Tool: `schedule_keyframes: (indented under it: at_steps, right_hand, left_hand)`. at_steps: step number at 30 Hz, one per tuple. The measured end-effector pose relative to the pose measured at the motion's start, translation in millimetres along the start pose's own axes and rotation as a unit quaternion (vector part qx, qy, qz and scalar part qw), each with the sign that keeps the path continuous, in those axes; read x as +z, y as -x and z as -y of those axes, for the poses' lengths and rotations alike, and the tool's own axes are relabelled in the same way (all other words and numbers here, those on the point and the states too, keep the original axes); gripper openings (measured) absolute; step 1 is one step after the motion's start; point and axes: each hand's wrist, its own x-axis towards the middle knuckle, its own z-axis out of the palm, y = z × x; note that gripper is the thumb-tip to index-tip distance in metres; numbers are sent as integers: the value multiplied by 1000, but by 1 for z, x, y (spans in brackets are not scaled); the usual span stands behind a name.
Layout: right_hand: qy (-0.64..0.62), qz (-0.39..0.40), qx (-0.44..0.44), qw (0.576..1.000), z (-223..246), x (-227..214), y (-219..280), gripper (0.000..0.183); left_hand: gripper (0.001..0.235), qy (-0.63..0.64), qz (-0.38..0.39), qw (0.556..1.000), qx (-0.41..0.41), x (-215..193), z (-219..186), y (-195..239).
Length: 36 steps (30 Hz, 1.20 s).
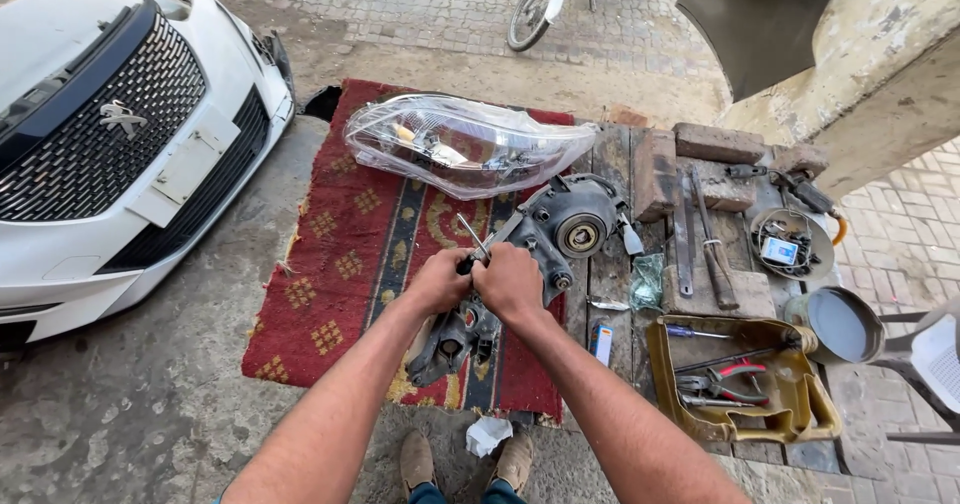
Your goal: The person uses a screwdriver to unscrew and remove components from a car headlight assembly placed on a workbench. They manipulate the internal parts and the housing while working on the disassembly.
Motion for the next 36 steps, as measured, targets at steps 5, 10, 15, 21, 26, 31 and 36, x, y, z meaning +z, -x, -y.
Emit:
schedule_keyframes:
  at_steps: [5, 10, 15, 21, 26, 31, 36]
  right_hand:
    - [1, -13, 14, 1000, -8, 6, -8, 29]
    - [9, -24, 18, 1000, -7, 5, -5, 35]
    - [-20, -27, 23, 999, -10, 8, -7, 31]
    - [-28, -32, 51, 998, 15, -15, 16, 30]
    - [-35, -63, 11, 997, 2, -12, 8, 25]
    - [-111, -138, -19, 984, -44, -46, -2, 23]
    - [-137, -265, 97, 949, -179, -77, -49, 22]
  left_hand:
    - [43, -2, 4, 1000, 3, 7, 2, 2]
    - [42, -3, 3, 1000, 10, 4, -5, 2]
    - [40, 5, -1, 1000, 15, 4, 0, -3]
    - [37, 6, -18, 1000, 26, 11, 7, -11]
    - [45, -3, -17, 1000, 24, 6, 12, -15]
    - [53, 24, -17, 999, 38, -22, -10, -2]
    - [48, 68, -50, 996, 35, -27, 9, -17]
